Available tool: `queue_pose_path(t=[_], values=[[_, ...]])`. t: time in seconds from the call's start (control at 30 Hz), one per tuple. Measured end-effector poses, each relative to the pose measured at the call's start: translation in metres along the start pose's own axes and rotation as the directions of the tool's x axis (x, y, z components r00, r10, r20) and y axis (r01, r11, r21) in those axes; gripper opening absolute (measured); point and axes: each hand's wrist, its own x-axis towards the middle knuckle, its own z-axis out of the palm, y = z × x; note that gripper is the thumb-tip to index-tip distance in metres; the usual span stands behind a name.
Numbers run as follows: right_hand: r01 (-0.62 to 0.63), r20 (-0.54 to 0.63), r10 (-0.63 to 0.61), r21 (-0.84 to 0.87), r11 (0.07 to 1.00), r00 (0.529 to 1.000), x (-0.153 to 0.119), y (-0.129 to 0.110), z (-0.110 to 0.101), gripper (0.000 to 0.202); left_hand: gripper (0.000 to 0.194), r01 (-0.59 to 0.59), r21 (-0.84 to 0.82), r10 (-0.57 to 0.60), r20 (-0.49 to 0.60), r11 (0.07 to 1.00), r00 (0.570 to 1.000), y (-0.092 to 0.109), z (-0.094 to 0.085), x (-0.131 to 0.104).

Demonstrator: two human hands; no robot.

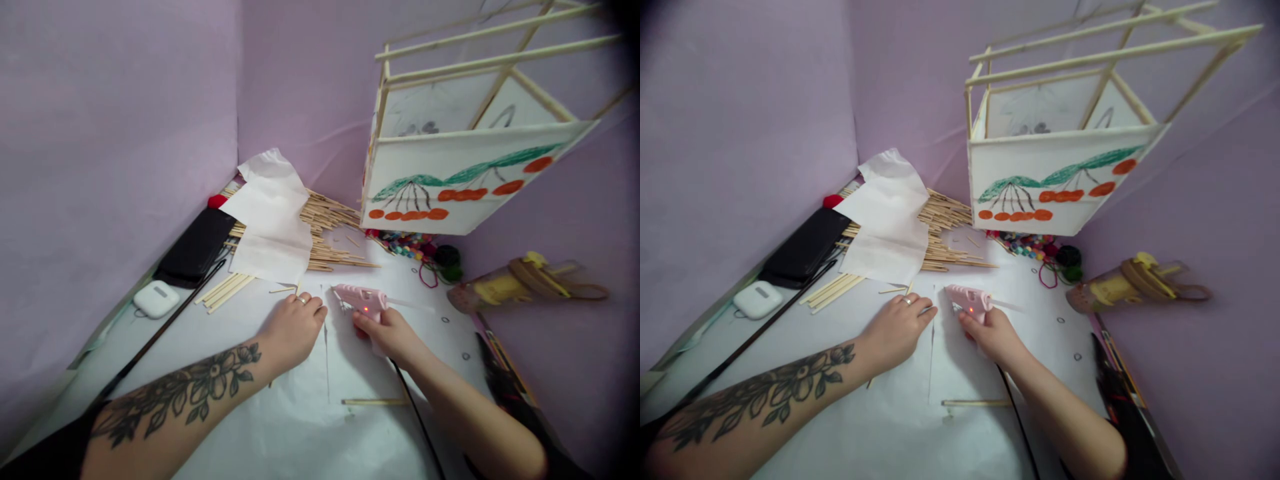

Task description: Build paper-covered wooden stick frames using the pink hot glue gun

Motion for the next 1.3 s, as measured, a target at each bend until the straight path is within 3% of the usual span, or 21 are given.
queue_pose_path(t=[1.3], values=[[0.004, -0.012, -0.004, -0.026, 1.0, 1.0, -0.012, -0.003, -0.002, 0.035, 0.033, -0.001, -0.002, 0.001, 0.002, 1.0, 1.0, 0.002, -0.003, 0.0]])
